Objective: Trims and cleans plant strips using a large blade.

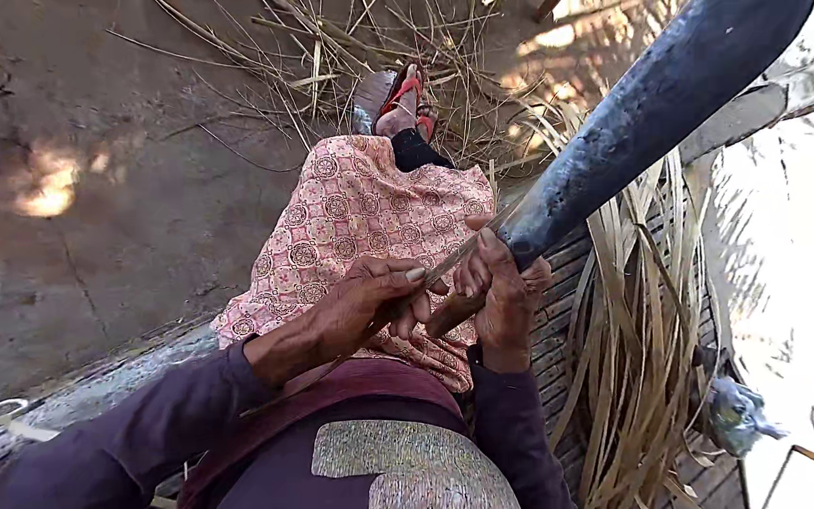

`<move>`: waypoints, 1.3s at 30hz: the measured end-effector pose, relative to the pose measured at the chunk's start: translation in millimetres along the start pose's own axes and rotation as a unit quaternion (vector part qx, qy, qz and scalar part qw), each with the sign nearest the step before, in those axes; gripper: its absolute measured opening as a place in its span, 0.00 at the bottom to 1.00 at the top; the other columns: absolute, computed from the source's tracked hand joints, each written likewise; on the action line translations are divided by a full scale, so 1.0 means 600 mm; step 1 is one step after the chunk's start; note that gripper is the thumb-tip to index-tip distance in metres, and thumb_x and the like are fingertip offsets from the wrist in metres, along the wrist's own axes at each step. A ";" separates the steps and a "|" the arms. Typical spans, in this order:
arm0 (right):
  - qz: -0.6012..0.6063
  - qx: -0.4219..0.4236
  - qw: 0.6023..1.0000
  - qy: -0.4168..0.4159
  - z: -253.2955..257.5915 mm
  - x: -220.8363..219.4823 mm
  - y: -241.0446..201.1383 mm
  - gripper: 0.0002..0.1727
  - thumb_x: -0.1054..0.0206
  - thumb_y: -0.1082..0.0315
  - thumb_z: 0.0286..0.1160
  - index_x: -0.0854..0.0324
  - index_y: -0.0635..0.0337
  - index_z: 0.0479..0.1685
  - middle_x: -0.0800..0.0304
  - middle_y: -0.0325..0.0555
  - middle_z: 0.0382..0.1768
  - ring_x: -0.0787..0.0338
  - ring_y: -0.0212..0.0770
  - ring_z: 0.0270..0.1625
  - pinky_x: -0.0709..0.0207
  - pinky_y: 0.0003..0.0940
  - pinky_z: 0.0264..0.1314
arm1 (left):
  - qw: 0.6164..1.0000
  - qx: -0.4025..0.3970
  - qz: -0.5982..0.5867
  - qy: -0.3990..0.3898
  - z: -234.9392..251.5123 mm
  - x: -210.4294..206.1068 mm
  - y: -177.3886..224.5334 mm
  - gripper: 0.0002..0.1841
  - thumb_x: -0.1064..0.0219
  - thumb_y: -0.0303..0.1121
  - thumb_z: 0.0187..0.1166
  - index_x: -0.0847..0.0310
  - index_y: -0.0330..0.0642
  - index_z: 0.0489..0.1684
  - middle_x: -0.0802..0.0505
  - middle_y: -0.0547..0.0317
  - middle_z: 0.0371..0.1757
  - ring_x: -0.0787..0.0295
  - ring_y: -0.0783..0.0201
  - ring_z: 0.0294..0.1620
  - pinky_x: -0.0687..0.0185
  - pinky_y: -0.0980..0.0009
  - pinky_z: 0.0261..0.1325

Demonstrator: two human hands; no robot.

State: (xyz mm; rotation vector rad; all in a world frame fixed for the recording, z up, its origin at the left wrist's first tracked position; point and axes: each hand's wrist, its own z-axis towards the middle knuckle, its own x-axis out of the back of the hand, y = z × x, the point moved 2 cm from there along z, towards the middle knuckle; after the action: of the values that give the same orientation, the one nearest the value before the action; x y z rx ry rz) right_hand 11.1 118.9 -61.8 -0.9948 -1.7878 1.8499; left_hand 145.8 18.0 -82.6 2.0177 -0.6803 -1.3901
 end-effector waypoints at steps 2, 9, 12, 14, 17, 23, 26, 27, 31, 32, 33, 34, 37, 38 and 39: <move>0.076 -0.032 0.995 -0.051 0.009 -0.003 0.006 0.13 0.43 0.65 0.87 0.14 0.59 0.55 0.33 0.26 0.09 0.32 0.21 0.10 0.30 0.18 0.16 | 0.995 0.047 -0.078 -0.032 -0.003 0.013 0.001 0.26 0.64 0.33 0.91 0.11 0.38 0.44 0.09 0.63 0.24 0.17 0.78 0.21 0.19 0.85 0.28; 0.195 -0.065 0.972 -0.118 0.050 -0.026 0.017 0.16 0.45 0.62 0.89 0.16 0.56 0.63 0.31 0.26 0.09 0.30 0.21 0.10 0.30 0.18 0.16 | 0.988 0.039 -0.126 -0.085 0.008 0.042 0.033 0.17 0.48 0.28 0.85 0.09 0.43 0.36 0.10 0.63 0.24 0.15 0.77 0.24 0.17 0.83 0.31; 0.069 -0.050 0.992 -0.095 0.059 -0.035 0.012 0.18 0.47 0.53 0.91 0.19 0.50 0.65 0.30 0.24 0.12 0.31 0.21 0.10 0.29 0.17 0.16 | 0.999 -0.020 -0.032 0.029 0.008 0.040 0.065 0.16 0.48 0.24 0.84 0.14 0.42 0.28 0.10 0.62 0.23 0.17 0.78 0.20 0.19 0.84 0.26; -0.111 -0.002 0.991 -0.071 0.055 -0.037 0.019 0.14 0.47 0.57 0.91 0.23 0.48 0.34 0.34 0.24 0.10 0.32 0.22 0.11 0.32 0.19 0.17 | 0.993 -0.071 0.042 0.087 0.006 0.039 0.076 0.15 0.46 0.24 0.84 0.16 0.43 0.28 0.12 0.64 0.21 0.20 0.78 0.18 0.22 0.85 0.23; -0.348 0.127 0.925 -0.086 0.035 -0.051 0.034 0.12 0.40 0.71 0.81 0.15 0.71 0.48 0.27 0.36 0.15 0.30 0.24 0.15 0.32 0.19 0.19 | 0.976 -0.126 0.104 0.144 0.001 0.043 0.071 0.13 0.45 0.24 0.85 0.16 0.43 0.32 0.14 0.66 0.21 0.22 0.79 0.16 0.24 0.86 0.21; -0.496 0.279 0.819 -0.076 0.019 -0.088 0.050 0.14 0.37 0.69 0.78 0.13 0.71 0.51 0.09 0.51 0.30 0.12 0.39 0.27 0.20 0.31 0.30 | 0.963 -0.167 0.034 0.208 -0.005 0.040 0.044 0.18 0.48 0.23 0.84 0.15 0.51 0.27 0.14 0.71 0.17 0.23 0.82 0.16 0.27 0.88 0.22; -0.511 0.321 0.794 -0.073 0.025 -0.094 0.046 0.16 0.38 0.68 0.77 0.12 0.72 0.53 0.10 0.52 0.27 0.11 0.42 0.27 0.19 0.32 0.30 | 0.952 -0.182 -0.003 0.246 -0.007 0.028 0.047 0.22 0.50 0.21 0.80 0.15 0.54 0.20 0.14 0.74 0.16 0.23 0.84 0.16 0.26 0.89 0.22; -0.515 0.330 0.788 -0.071 0.028 -0.094 0.043 0.16 0.38 0.68 0.77 0.12 0.71 0.54 0.10 0.51 0.27 0.11 0.42 0.27 0.19 0.32 0.29 | 0.950 -0.184 -0.012 0.250 -0.007 0.024 0.048 0.22 0.51 0.21 0.80 0.16 0.54 0.20 0.14 0.74 0.16 0.23 0.84 0.16 0.27 0.89 0.23; -0.531 0.355 0.766 -0.069 0.031 -0.092 0.035 0.16 0.39 0.70 0.77 0.12 0.71 0.55 0.09 0.52 0.27 0.11 0.43 0.28 0.19 0.32 0.31 | 0.951 -0.186 -0.054 0.241 -0.005 0.017 0.042 0.22 0.51 0.24 0.83 0.16 0.55 0.19 0.15 0.75 0.16 0.24 0.84 0.16 0.28 0.88 0.23; -0.535 0.357 0.763 -0.071 0.031 -0.091 0.033 0.16 0.39 0.70 0.78 0.12 0.71 0.55 0.09 0.52 0.27 0.11 0.43 0.28 0.19 0.32 0.31 | 0.952 -0.185 -0.062 0.234 -0.004 0.016 0.041 0.22 0.52 0.25 0.83 0.17 0.55 0.19 0.16 0.75 0.16 0.25 0.84 0.16 0.29 0.88 0.23; -0.538 0.360 0.759 -0.072 0.033 -0.091 0.032 0.16 0.39 0.70 0.78 0.11 0.71 0.55 0.10 0.51 0.25 0.12 0.42 0.27 0.20 0.32 0.30 | 0.954 -0.183 -0.068 0.229 -0.002 0.015 0.041 0.23 0.53 0.25 0.83 0.18 0.55 0.18 0.16 0.75 0.15 0.26 0.84 0.16 0.30 0.88 0.23; -0.539 0.366 0.756 -0.072 0.034 -0.090 0.030 0.16 0.39 0.70 0.78 0.11 0.70 0.53 0.12 0.50 0.24 0.13 0.42 0.26 0.22 0.32 0.29 | 0.955 -0.181 -0.073 0.226 -0.001 0.014 0.041 0.23 0.54 0.25 0.83 0.19 0.55 0.18 0.17 0.76 0.15 0.26 0.84 0.16 0.30 0.88 0.23; -0.542 0.375 0.748 -0.079 0.035 -0.090 0.022 0.15 0.39 0.70 0.78 0.10 0.70 0.51 0.12 0.50 0.23 0.13 0.42 0.26 0.21 0.32 0.30 | 0.956 -0.169 -0.099 0.216 -0.002 0.008 0.042 0.23 0.55 0.24 0.82 0.20 0.56 0.18 0.19 0.77 0.14 0.28 0.85 0.15 0.30 0.89 0.24; -0.542 0.378 0.747 -0.081 0.036 -0.091 0.019 0.15 0.39 0.70 0.78 0.10 0.69 0.51 0.13 0.50 0.22 0.14 0.42 0.25 0.22 0.32 0.29 | 0.957 -0.172 -0.107 0.207 -0.001 0.010 0.043 0.22 0.54 0.24 0.81 0.20 0.56 0.19 0.19 0.77 0.14 0.28 0.85 0.15 0.30 0.88 0.24; -0.543 0.380 0.744 -0.083 0.037 -0.093 0.015 0.15 0.39 0.70 0.78 0.10 0.69 0.50 0.14 0.49 0.22 0.14 0.42 0.25 0.22 0.32 0.29 | 0.958 -0.177 -0.110 0.198 0.000 0.011 0.045 0.20 0.53 0.25 0.80 0.20 0.57 0.20 0.19 0.77 0.15 0.28 0.85 0.16 0.30 0.88 0.24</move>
State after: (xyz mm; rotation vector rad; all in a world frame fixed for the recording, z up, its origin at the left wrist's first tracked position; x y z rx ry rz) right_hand 34.9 62.9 -59.4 0.4882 -1.0076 1.5358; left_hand 146.0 -5.0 -67.5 2.0279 -0.0264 -1.0776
